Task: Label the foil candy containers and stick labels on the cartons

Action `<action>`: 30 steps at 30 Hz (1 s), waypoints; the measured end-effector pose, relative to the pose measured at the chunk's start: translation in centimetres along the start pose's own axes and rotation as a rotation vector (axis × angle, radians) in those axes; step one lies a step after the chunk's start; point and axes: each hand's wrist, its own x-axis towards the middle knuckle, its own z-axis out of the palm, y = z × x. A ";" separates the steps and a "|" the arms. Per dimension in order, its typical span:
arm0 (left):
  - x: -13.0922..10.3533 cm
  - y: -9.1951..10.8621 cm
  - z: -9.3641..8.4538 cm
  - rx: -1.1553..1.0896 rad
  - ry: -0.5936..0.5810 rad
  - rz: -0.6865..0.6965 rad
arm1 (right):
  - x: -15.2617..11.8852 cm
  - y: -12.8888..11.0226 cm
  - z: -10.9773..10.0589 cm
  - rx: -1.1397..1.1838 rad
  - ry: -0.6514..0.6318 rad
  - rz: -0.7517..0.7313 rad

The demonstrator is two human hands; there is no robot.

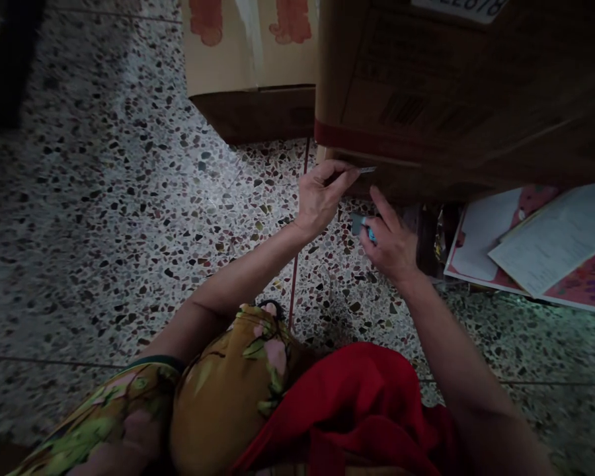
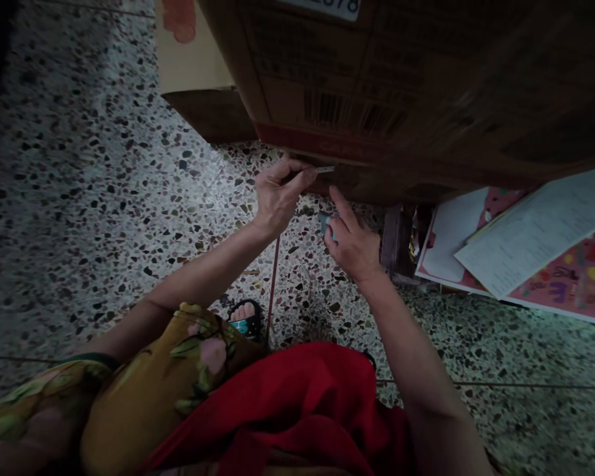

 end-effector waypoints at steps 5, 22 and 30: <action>0.3 -0.1 0.2 0.057 0.046 0.041 | 0.8 0.8 0.2 -0.072 0.026 -0.042; 0.2 -1.1 1.3 0.308 0.130 0.148 | 2.2 0.9 0.6 -0.218 0.119 -0.072; 0.5 -3.9 -0.4 0.547 0.292 0.235 | 1.9 0.7 0.5 -0.442 0.141 -0.102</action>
